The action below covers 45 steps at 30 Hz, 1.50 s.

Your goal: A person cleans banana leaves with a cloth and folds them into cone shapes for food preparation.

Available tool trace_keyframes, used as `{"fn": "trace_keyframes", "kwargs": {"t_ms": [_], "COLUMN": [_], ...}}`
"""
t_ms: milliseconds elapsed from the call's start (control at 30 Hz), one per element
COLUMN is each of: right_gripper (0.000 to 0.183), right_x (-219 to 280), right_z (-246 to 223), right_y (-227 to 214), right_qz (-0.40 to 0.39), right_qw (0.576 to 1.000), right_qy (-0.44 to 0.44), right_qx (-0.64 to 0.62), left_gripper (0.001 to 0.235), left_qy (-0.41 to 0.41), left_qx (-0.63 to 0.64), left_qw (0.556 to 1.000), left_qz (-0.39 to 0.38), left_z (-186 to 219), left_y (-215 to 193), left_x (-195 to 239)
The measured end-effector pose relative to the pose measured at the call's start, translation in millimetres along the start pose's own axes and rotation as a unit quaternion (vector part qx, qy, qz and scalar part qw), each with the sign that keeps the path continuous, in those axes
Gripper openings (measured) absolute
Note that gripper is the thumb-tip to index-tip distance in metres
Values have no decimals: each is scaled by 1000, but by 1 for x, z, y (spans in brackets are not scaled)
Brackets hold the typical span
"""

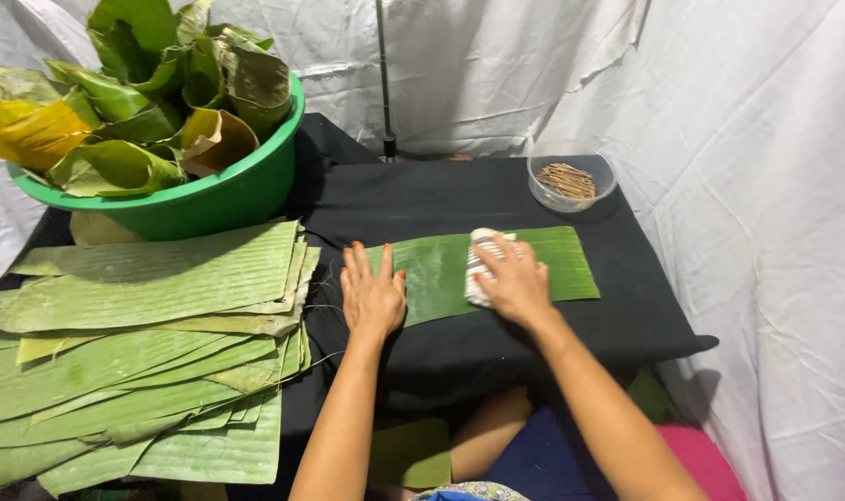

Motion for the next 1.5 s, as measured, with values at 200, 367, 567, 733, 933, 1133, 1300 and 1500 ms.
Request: {"fn": "trace_keyframes", "kwargs": {"t_ms": [200, 367, 567, 733, 933, 1133, 1300, 1500], "right_gripper": [50, 44, 35, 57, 77, 78, 33, 42], "right_x": [8, -3, -12, -47, -62, -42, -52, 3], "right_z": [146, 248, 179, 143, 136, 123, 143, 88], "right_y": [-33, -38, -55, -34, -50, -91, -53, -138], "right_qz": [187, 174, 134, 32, -100, 19, -34, 329], "right_qw": [982, 979, 984, 994, 992, 1000, 999, 929], "right_qy": [25, 104, 66, -31, 18, -2, 11, -170], "right_qx": [4, 35, 96, 99, 72, -18, -31, 0], "left_gripper": [70, 83, 76, 22, 24, 35, 28, 29], "left_qy": [-32, -83, -176, -166, 49, 71, 114, 171], "left_qx": [76, 146, 209, 188, 296, 417, 512, 533], "left_qw": [992, 978, 960, 968, 950, 893, 841, 822], "left_qz": [98, 121, 65, 13, 89, 155, 130, 102], "left_z": [-9, -23, -56, -64, -36, -28, -26, -50], "left_y": [12, 24, 61, 40, -88, -141, -155, -161], "left_x": [-5, -22, -70, -71, -30, -15, -7, 8]}}
Point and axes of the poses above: each hand's wrist, its own x-axis away from the middle knuckle, its own y-axis out of the palm, z = x × y, the point moved 2 cm from there along -x, towards the middle knuckle, and after that the axes turned 7 degrees about -x, right-handed, at the moved point
